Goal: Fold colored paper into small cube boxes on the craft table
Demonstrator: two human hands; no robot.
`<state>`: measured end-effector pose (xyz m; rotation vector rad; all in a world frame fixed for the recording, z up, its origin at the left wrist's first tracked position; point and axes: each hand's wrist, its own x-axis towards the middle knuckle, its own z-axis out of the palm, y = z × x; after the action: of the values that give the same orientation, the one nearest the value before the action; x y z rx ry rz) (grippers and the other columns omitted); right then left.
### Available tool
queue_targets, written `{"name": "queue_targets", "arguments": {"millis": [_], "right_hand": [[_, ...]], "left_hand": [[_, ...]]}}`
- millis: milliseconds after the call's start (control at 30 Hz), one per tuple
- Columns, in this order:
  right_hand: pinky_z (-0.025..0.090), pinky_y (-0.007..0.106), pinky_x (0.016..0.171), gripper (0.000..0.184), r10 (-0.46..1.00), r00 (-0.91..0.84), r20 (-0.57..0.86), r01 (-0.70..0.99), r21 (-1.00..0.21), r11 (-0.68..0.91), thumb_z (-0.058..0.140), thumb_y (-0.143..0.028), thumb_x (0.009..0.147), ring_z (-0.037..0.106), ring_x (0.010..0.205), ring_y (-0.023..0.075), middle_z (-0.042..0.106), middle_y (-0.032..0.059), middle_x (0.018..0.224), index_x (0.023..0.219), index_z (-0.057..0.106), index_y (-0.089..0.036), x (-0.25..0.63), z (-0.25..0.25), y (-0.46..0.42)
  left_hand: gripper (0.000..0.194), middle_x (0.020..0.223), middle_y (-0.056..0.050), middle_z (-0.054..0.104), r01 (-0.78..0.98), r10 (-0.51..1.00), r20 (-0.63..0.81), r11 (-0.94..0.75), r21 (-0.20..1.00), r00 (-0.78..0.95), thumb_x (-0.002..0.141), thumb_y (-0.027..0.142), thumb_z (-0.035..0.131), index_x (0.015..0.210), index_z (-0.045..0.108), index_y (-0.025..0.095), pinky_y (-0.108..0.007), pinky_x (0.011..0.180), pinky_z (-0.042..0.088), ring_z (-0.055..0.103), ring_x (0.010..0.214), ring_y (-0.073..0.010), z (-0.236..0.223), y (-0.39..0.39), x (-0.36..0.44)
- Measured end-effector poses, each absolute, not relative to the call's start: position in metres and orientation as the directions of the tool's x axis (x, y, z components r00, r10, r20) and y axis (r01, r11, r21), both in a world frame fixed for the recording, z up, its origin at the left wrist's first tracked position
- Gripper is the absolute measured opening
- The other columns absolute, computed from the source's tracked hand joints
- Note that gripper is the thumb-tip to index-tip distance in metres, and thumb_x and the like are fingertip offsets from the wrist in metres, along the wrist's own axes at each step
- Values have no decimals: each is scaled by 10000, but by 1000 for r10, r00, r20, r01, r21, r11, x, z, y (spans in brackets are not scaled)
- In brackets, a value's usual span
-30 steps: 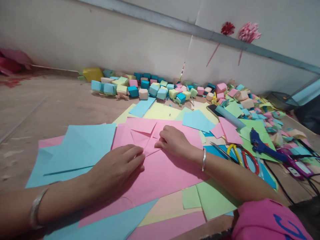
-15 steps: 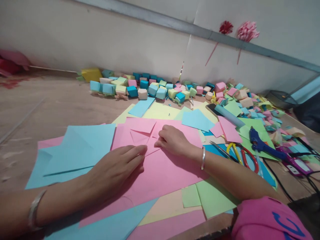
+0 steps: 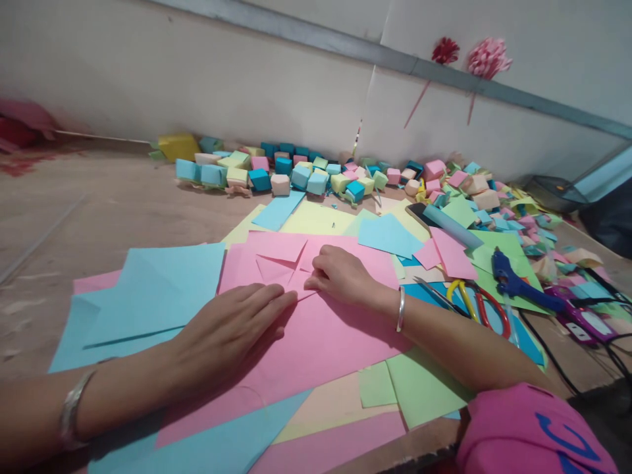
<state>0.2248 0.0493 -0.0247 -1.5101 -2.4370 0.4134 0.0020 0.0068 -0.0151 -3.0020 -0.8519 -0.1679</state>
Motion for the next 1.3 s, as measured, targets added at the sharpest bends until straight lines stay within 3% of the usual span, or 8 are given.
{"name": "queue_targets", "arguments": {"millis": [233, 367, 600, 900, 1100, 1200, 1300], "right_hand": [[281, 249, 592, 339, 895, -444, 41, 814, -398, 422, 703, -290, 810, 414, 688, 113, 476, -7, 744, 602, 466, -163, 227, -19, 49], [301, 246, 606, 234, 907, -420, 11, 811, -443, 381, 730, -266, 781, 436, 713, 118, 513, 6, 794, 697, 541, -158, 228, -16, 46], [302, 261, 602, 403, 922, -381, 68, 845, -380, 377, 723, -511, 754, 408, 724, 136, 517, 19, 821, 783, 503, -174, 222, -22, 41], [299, 255, 560, 354, 946, -316, -71, 913, -292, 283, 819, -369, 642, 461, 681, 135, 535, 8, 770, 670, 520, -182, 255, -8, 54], [296, 258, 560, 222, 900, -402, -168, 894, -286, 346, 754, -239, 696, 479, 656, 131, 548, -2, 691, 632, 550, -179, 262, 5, 58], [288, 272, 582, 46, 842, -535, -73, 838, -177, 517, 624, -148, 801, 468, 721, 145, 570, 35, 825, 771, 601, -176, 242, 7, 37], [247, 318, 580, 152, 746, -665, -35, 744, 58, 666, 472, -110, 895, 428, 718, 179, 559, 70, 809, 871, 616, -151, 217, 0, 7]], "left_hand": [[132, 863, -52, 569, 540, 539, 31, -841, -28, 842, 904, 264, 560, 916, 609, 141, -365, 620, 392, 492, 721, -200, -14, 8, 5], [158, 875, -46, 572, 529, 529, 12, -848, -26, 849, 917, 284, 551, 935, 617, 141, -359, 637, 392, 501, 741, -198, -13, 8, 5], [186, 893, -49, 569, 521, 520, 36, -854, -15, 854, 920, 267, 541, 1027, 608, 131, -354, 638, 392, 496, 734, -192, -16, 10, 4], [140, 869, -48, 572, 508, 508, 29, -861, -16, 861, 914, 264, 547, 967, 610, 151, -360, 638, 393, 509, 735, -202, -16, 13, 3], [187, 886, -55, 573, 502, 502, 12, -864, -41, 865, 927, 297, 523, 998, 607, 146, -368, 632, 403, 505, 739, -212, -14, 10, 4], [239, 908, -59, 578, 504, 504, -1, -862, -59, 863, 925, 328, 528, 1035, 611, 133, -373, 625, 410, 507, 739, -215, -14, 9, 5], [275, 929, -68, 586, 493, 493, 19, -868, -57, 870, 912, 359, 556, 1034, 621, 121, -376, 645, 418, 514, 767, -220, -15, 9, 5]]}}
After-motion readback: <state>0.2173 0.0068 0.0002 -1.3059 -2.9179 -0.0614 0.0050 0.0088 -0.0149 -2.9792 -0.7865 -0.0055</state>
